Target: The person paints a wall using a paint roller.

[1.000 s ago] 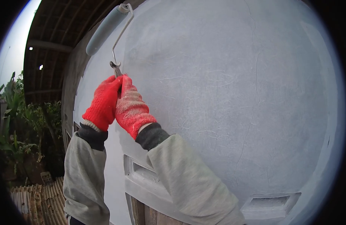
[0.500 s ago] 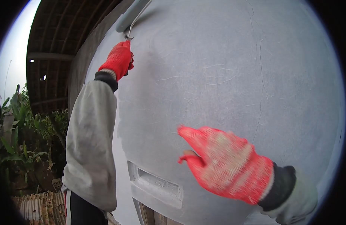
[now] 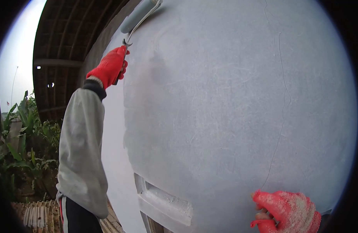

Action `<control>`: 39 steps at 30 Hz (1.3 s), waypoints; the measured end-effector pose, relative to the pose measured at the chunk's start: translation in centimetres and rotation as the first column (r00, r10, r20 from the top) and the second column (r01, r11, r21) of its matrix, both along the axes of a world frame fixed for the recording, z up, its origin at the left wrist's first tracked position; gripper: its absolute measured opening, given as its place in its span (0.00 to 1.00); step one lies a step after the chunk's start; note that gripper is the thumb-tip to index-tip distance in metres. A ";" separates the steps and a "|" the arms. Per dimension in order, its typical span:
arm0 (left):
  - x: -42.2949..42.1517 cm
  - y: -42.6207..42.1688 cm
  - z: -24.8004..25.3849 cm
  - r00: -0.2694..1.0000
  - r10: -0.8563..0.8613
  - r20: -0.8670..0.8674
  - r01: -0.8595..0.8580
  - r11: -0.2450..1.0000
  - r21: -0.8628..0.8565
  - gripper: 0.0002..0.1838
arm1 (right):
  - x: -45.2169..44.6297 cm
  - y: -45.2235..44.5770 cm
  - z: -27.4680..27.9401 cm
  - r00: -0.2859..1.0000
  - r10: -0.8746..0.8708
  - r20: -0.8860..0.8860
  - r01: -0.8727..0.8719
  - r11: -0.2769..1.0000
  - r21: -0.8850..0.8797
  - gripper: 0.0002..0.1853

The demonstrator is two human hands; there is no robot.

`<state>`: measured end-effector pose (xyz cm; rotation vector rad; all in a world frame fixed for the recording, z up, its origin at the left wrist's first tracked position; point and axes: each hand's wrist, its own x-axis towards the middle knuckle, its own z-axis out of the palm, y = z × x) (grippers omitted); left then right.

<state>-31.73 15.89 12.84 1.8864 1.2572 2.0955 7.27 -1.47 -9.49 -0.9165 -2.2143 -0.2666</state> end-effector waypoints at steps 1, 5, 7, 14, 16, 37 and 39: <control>0.1 0.2 1.9 1.000 0.002 -0.004 -0.002 1.000 0.011 0.19 | 0.1 0.2 0.0 1.000 0.002 -0.004 -0.002 1.000 0.011 0.25; 0.1 1.0 6.0 1.000 0.009 0.003 -0.009 1.000 -0.002 0.19 | 1.1 0.0 -0.1 1.000 0.006 -0.019 -0.007 0.999 -0.045 0.22; 0.2 0.8 5.5 1.000 0.009 0.001 -0.009 1.000 0.009 0.20 | 1.9 -0.9 -0.4 0.999 -0.009 -0.034 0.006 0.996 -0.086 0.22; -1.3 1.0 0.8 1.000 -0.010 -0.003 0.010 1.000 0.002 0.21 | 3.3 -2.1 -2.9 0.984 -0.179 -0.019 0.179 0.984 -0.022 0.19; -1.1 1.6 2.5 0.999 -0.037 0.006 0.037 0.999 0.016 0.21 | 3.1 -1.7 -2.6 0.990 -0.128 -0.050 0.128 0.992 -0.008 0.17; 3.7 2.2 -4.5 0.992 -0.052 0.118 0.056 0.998 -0.033 0.19 | 4.4 -1.1 -4.1 0.925 -0.194 -0.327 0.031 0.895 -0.446 0.13; 3.2 0.5 -10.2 0.997 -0.022 0.075 0.028 0.997 -0.076 0.20 | 4.6 -1.2 -5.4 0.918 -0.205 -0.339 0.029 0.888 -0.460 0.13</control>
